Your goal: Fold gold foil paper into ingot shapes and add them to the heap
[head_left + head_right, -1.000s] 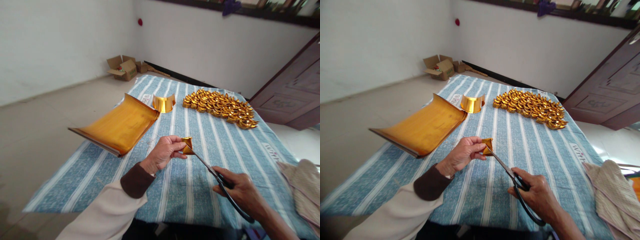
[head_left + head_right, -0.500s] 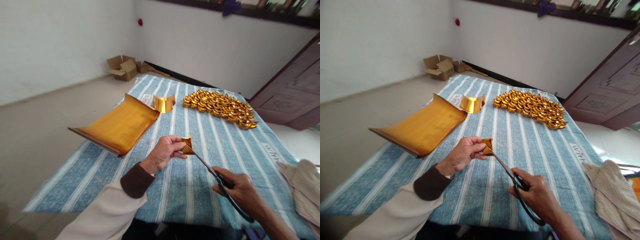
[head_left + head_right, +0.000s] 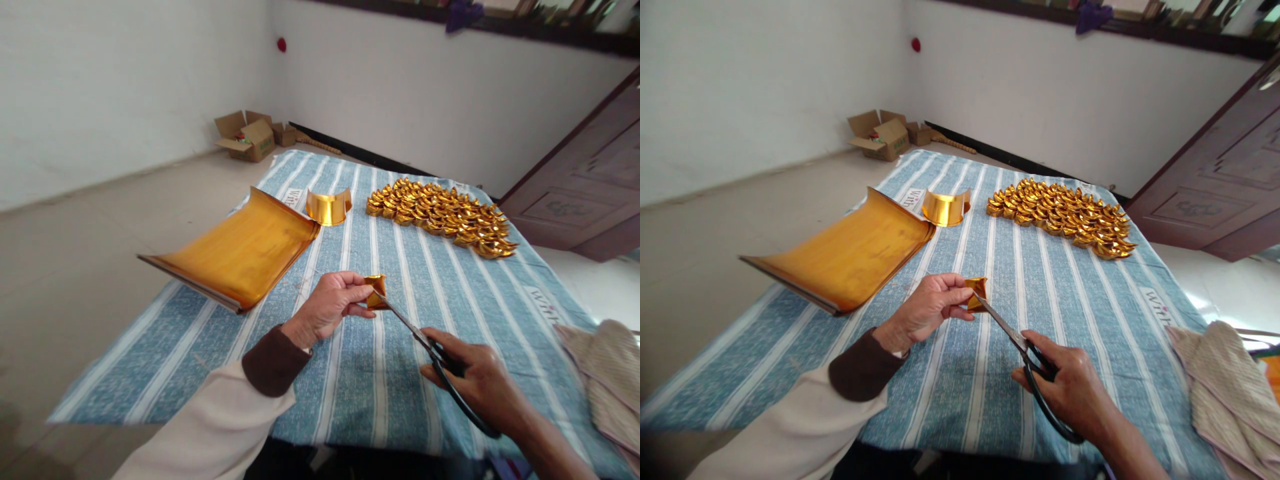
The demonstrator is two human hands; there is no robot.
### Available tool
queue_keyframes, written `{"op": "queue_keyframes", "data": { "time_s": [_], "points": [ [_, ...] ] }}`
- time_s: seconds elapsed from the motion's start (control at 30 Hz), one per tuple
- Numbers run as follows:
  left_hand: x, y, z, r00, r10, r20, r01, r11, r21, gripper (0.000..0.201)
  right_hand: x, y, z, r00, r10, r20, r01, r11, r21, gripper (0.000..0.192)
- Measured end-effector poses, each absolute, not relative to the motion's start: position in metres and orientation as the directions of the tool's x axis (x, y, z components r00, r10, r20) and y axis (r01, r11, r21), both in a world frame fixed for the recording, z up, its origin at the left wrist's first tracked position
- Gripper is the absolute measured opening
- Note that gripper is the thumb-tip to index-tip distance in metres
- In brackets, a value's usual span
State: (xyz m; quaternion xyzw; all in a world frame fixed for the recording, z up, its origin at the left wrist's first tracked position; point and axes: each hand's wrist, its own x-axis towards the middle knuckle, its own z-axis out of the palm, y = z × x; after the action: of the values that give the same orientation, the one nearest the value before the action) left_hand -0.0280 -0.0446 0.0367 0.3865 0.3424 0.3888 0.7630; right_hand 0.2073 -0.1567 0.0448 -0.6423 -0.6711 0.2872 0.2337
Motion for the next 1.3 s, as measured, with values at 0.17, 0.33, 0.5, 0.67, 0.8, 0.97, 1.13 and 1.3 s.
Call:
{"op": "queue_keyframes", "data": {
  "time_s": [0.17,0.33,0.5,0.67,0.8,0.97,1.13,1.3],
  "points": [
    [-0.028,-0.0444,0.0369,0.466,0.854,-0.23,-0.33,0.409,0.851,0.014,0.2063,-0.158,0.0452,-0.057,0.996,-0.066,0.728,-0.003,-0.686,0.05],
    [-0.0278,-0.045,0.0377,0.464,0.853,-0.239,-0.328,0.416,0.848,0.012,0.2082,-0.1578,0.0449,-0.06,0.995,-0.079,0.737,-0.009,-0.676,0.046],
    [-0.0276,-0.0447,0.0373,0.472,0.849,-0.237,-0.333,0.421,0.844,0.013,0.2121,-0.1569,0.0428,-0.097,0.989,-0.114,0.741,-0.005,-0.672,0.047],
    [-0.0275,-0.0443,0.0369,0.468,0.849,-0.244,-0.33,0.425,0.843,0.01,0.2102,-0.1572,0.0436,-0.057,0.99,-0.13,0.733,-0.047,-0.679,0.052],
    [-0.0275,-0.0448,0.039,0.46,0.851,-0.255,-0.328,0.429,0.841,0.008,0.2086,-0.1571,0.0457,-0.063,0.988,-0.144,0.721,-0.054,-0.691,0.053],
    [-0.0273,-0.0457,0.0402,0.46,0.849,-0.261,-0.325,0.435,0.84,0.009,0.2114,-0.1563,0.0459,-0.082,0.982,-0.171,0.733,-0.057,-0.678,0.054],
    [-0.0271,-0.0455,0.0403,0.459,0.85,-0.257,-0.327,0.431,0.841,0.008,0.2125,-0.1555,0.0448,-0.104,0.977,-0.184,0.742,-0.047,-0.669,0.052],
    [-0.0268,-0.046,0.0419,0.466,0.847,-0.254,-0.327,0.432,0.841,0.007,0.2097,-0.1571,0.0426,-0.073,0.992,-0.104,0.719,-0.02,-0.695,0.05]
  ]
}}
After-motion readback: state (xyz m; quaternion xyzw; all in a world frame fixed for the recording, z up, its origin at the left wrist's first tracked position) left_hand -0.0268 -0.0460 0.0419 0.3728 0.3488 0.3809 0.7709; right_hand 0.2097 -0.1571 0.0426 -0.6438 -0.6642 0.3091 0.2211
